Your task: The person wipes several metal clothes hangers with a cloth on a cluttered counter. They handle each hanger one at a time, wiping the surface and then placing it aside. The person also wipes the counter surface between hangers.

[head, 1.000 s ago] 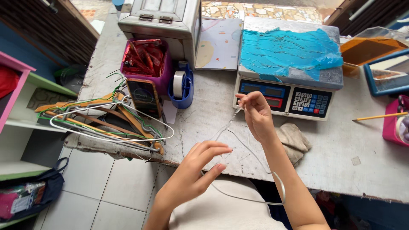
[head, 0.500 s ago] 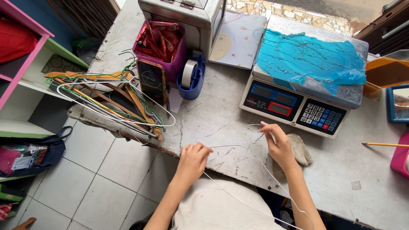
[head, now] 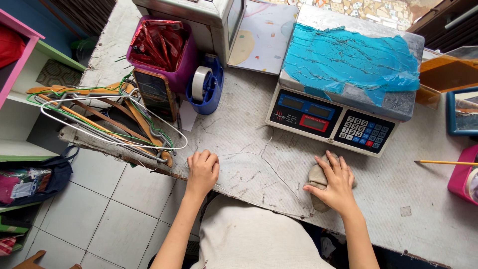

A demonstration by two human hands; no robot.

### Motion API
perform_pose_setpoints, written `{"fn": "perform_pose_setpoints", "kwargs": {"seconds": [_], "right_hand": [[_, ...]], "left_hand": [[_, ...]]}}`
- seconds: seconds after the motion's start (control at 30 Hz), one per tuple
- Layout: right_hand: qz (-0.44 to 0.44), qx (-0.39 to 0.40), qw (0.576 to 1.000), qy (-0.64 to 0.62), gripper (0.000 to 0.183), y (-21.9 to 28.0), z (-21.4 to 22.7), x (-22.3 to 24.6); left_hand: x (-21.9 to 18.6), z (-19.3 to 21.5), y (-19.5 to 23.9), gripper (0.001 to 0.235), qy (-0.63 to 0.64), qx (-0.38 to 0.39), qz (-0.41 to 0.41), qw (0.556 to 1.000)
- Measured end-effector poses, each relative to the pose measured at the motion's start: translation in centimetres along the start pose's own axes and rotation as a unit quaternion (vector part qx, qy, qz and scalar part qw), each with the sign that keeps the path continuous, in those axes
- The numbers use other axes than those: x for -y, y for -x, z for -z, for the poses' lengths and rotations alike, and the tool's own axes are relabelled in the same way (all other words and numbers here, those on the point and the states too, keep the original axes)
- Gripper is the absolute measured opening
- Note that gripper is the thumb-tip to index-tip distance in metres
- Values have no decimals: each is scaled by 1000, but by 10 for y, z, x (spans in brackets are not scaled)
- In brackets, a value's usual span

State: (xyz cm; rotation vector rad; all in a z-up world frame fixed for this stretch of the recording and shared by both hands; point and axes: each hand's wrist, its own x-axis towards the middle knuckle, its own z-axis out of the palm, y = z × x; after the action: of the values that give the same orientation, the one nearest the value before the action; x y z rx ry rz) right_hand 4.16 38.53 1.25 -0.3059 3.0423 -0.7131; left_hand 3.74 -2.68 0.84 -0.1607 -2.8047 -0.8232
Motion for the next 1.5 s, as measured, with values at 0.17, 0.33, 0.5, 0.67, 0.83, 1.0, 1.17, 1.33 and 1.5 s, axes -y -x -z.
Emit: {"fn": "perform_pose_setpoints", "kwargs": {"seconds": [0.17,0.33,0.5,0.67,0.83,1.0,1.17,1.33,1.5], "right_hand": [[-44,6,999,-17,68,-8,10,2],[-208,-18,937,-280,45,-17,44,20],[-109,4,971,-211,47,-31,67,43],[-89,74,985,129,64,-45,54,58],[37,23,996,80,58,-45,26,78],[38,48,989,-134,41,-56,-10,112],[-118,141,898,-399,47,-92,-34,121],[-129,265,835,-465,54,-125,-47,122],[-102,309,786,-526,44,-146,-38,113]], "left_hand": [[-5,-5,-8,5,-52,-13,27,998],[-9,-5,-21,13,-43,-22,-2,999],[-30,-11,-27,31,32,-35,-34,998],[-65,-33,-46,33,90,-39,-37,995],[-78,-69,-83,32,98,22,44,994],[-62,-86,-87,25,151,141,143,968],[-45,-61,-56,26,311,267,214,887],[-47,-27,-46,30,377,313,204,848],[-52,-20,-53,30,399,327,183,837]]}}
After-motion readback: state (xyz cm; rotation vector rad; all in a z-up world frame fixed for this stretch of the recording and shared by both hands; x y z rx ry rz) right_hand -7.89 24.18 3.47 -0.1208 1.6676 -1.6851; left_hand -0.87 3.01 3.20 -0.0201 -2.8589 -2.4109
